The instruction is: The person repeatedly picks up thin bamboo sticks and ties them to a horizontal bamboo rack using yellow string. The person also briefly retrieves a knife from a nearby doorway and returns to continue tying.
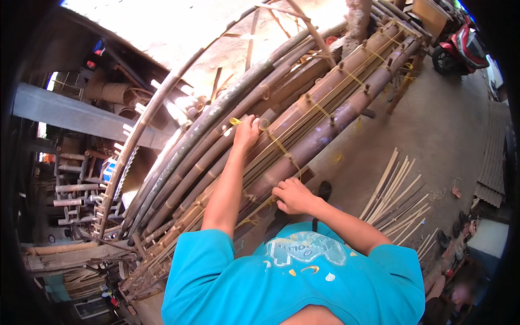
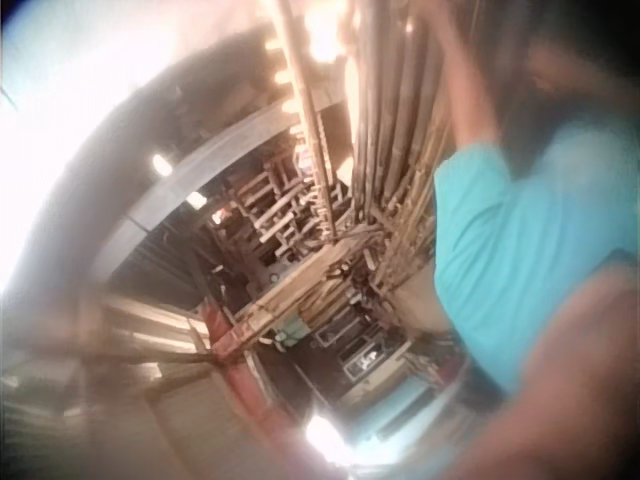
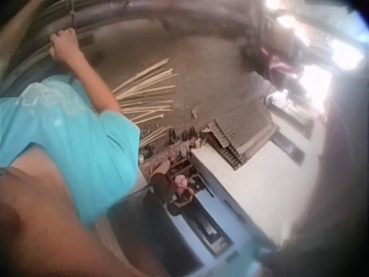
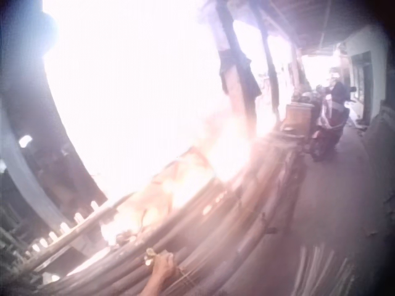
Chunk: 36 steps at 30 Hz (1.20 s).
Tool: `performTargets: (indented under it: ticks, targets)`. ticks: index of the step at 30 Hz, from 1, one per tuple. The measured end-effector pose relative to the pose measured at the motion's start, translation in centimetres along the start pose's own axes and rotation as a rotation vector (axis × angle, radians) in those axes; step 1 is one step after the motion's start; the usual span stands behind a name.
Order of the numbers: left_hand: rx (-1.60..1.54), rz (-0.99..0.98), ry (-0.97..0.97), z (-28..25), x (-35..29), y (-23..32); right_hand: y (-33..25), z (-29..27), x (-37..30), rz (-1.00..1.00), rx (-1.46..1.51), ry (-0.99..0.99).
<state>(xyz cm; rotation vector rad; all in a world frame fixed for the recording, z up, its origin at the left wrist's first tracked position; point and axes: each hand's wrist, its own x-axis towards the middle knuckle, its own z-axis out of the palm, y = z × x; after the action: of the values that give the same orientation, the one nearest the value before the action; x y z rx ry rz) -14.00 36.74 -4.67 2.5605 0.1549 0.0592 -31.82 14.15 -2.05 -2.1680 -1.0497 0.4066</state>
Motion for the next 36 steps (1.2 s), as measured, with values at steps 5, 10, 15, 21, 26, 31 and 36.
performTargets:
  ticks: [5, 10, 15, 21, 26, 31, 36]
  targets:
    - [0.053, -0.092, 0.097, -9.9, -11.0, -3.9, -4.0, 9.5, 0.7, 0.684, 1.611, -0.225]
    - [0.138, 0.011, -0.221, -8.7, -18.8, -6.3, -8.0, 9.9, 8.9, 0.224, 2.097, 1.013]
    - [-0.060, 0.063, 0.280, -4.6, -19.2, -7.8, -17.3, 3.1, 16.7, 0.116, 0.341, 0.050]
    - [-0.032, -0.020, -0.038, -7.6, -18.2, -5.6, -3.7, 2.4, 22.1, 0.309, -0.097, -0.022]
    - [0.090, -0.080, 0.006, -8.3, -18.9, -6.0, -12.3, -3.8, 11.5, -0.148, 0.692, -0.213]
    - [-0.111, 0.033, 0.183, -8.3, -18.2, -4.2, -5.9, 9.8, 4.8, -0.332, 0.325, 0.174]
    - [-0.550, -0.124, 0.144, -11.8, -8.8, -3.4, -6.6, 9.0, 4.0, -0.114, 0.243, 0.101]
